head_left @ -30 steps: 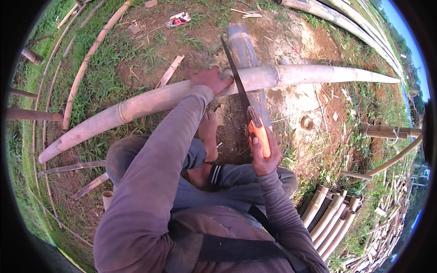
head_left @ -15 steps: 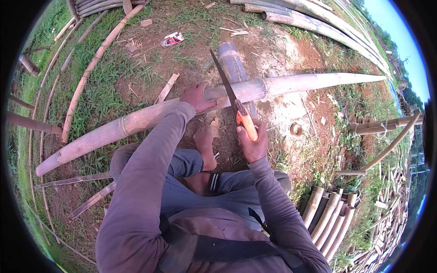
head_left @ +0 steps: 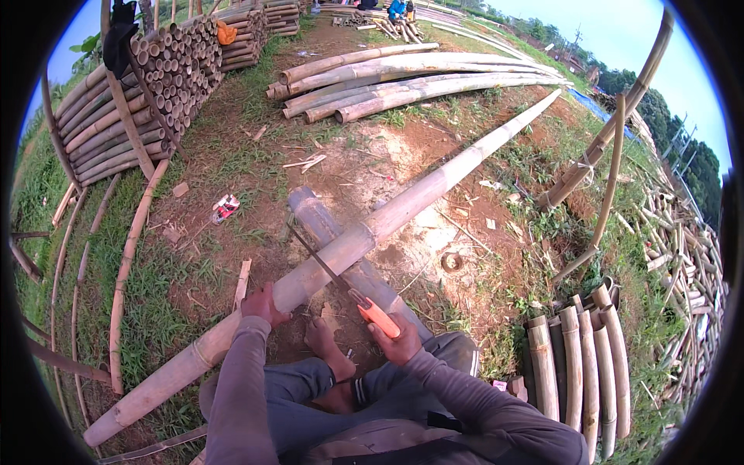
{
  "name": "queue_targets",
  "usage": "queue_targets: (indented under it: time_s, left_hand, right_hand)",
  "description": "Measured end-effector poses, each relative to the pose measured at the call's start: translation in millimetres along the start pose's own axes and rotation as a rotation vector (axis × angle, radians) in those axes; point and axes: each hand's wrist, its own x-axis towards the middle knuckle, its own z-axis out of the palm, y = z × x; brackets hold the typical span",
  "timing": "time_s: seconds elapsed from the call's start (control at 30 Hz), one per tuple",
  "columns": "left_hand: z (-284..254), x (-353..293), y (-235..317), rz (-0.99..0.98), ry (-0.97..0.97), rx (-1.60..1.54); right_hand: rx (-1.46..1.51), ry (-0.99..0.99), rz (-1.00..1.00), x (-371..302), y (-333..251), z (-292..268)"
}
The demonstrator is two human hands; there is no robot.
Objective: The person sits on the ground and uses a hand saw to cut a long bamboo pole into shorter sections. They position the bamboo between their legs, saw through it, and then move the cut pieces aside.
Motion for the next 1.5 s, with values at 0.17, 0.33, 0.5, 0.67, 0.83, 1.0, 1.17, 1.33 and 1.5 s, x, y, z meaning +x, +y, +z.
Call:
queue_targets:
  time_s: [0.17,0.33,0.5,0.67,0.83,1.0,1.17,1.33,1.5]
  left_hand:
    - [1,-2,-1,0.002,0.036,-0.001]
    - [1,5,14,0.021,0.05,0.006]
    - [1,1,-1,0.0,0.077,0.033]
    - [7,5,-1,0.005,0.084,0.016]
    - [12,7,11,0.04,0.11,0.039]
    - [9,4,6,0.035,0.129,0.03]
    - [9,2,1,0.034,0.157,0.004]
    - [-1,9,13,-0.003,0.031,0.019]
    - [-8,13,11,0.017,0.03,0.019]
  right_hand:
    - [0.144,0.057,0.049,-65,-9,-40]
    - [0.124,0.042,0.074,62,15,35]
    - [-0.125,-0.033,0.013,50,9,42]
    - [0.128,-0.049,0.085,-67,-13,-59]
    - [0.038,-0.065,0.081,17,19,3]
    - [0.044,0.032,-0.049,73,4,41]
    - [0.094,-0.05,0.036,-57,-11,-58]
    - [0.124,0.049,0.025,-19,23,-13]
    - [0.076,0.094,-0.1,89,7,55]
